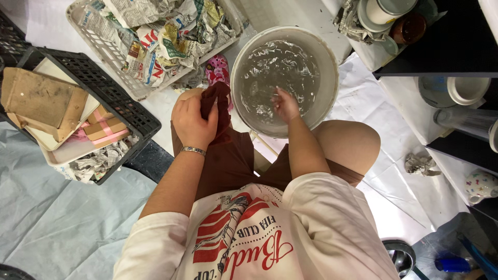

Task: The person washes a white bowl and a teal mug in a bucket of water using a brown cloth, then places them on a nearby shelf.

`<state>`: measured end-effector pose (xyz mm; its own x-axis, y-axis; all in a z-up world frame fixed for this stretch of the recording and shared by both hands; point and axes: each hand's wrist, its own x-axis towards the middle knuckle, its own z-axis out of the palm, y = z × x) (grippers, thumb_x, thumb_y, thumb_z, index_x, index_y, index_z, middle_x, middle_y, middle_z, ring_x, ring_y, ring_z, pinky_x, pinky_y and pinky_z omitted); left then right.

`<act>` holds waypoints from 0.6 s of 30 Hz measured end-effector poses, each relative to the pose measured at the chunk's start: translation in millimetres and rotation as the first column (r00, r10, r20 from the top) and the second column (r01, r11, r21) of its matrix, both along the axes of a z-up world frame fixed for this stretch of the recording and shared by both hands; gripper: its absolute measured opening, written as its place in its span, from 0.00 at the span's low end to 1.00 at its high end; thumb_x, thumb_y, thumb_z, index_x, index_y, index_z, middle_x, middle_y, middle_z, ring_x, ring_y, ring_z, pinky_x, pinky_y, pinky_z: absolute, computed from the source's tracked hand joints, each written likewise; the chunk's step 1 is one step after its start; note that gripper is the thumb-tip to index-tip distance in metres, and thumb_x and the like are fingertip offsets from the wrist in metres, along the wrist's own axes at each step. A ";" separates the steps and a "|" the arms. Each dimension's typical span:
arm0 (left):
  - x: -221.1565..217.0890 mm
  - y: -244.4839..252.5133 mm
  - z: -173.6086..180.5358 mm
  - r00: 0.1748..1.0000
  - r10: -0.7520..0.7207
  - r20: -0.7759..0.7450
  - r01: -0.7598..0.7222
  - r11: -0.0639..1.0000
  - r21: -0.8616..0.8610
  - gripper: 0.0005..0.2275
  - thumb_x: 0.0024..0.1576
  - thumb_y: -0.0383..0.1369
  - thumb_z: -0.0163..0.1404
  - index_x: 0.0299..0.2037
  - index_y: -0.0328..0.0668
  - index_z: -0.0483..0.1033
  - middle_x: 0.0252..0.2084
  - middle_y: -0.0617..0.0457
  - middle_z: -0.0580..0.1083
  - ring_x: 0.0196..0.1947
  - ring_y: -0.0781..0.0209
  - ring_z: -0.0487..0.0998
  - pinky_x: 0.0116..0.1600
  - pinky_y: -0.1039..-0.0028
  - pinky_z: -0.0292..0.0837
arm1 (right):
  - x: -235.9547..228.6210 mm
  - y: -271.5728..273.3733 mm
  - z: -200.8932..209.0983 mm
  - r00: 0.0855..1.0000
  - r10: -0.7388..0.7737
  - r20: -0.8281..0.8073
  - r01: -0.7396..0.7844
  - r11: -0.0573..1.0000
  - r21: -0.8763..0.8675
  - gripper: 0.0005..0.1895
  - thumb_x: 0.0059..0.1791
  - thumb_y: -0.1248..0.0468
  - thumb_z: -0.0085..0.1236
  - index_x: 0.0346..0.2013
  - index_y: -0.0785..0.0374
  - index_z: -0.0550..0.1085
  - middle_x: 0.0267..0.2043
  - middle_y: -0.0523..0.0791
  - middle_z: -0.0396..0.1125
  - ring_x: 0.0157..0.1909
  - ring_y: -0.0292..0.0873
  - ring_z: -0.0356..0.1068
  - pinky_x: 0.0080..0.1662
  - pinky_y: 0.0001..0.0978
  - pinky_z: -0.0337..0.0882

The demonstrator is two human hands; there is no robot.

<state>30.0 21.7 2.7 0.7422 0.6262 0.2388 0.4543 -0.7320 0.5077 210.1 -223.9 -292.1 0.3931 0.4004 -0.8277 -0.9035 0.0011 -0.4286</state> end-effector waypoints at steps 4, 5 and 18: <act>0.1 0.3 -0.1 1.000 -0.013 0.024 0.013 1.000 0.013 0.14 0.54 0.35 0.61 0.44 0.36 0.77 0.39 0.40 0.76 0.43 0.37 0.75 0.51 0.53 0.70 | 3.3 -2.3 23.3 0.997 -0.020 -0.070 0.038 0.964 0.262 0.21 0.56 0.51 0.48 0.56 0.60 0.74 0.34 0.42 0.68 0.28 0.35 0.61 0.35 0.31 0.65; 0.2 0.8 -0.3 0.999 -0.020 0.031 0.020 1.000 0.015 0.14 0.54 0.35 0.61 0.45 0.36 0.77 0.39 0.40 0.76 0.43 0.37 0.75 0.51 0.53 0.70 | 4.9 -2.1 28.9 0.995 -0.023 -0.094 0.047 0.964 0.263 0.21 0.55 0.49 0.47 0.54 0.59 0.74 0.33 0.42 0.68 0.25 0.35 0.58 0.35 0.31 0.65; 0.2 0.9 -1.1 0.999 -0.026 0.030 0.025 0.999 0.024 0.14 0.54 0.35 0.62 0.45 0.36 0.76 0.39 0.41 0.76 0.42 0.37 0.75 0.51 0.53 0.70 | 7.4 -4.3 1.5 1.000 -0.004 0.023 0.007 0.993 -0.114 0.20 0.49 0.44 0.56 0.45 0.54 0.72 0.27 0.41 0.69 0.25 0.35 0.62 0.29 0.31 0.61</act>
<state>30.2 22.6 1.6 0.7502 0.6011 0.2755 0.4200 -0.7550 0.5037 217.4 -228.2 -290.6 0.4145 0.3016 -0.8586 -0.8935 -0.0443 -0.4469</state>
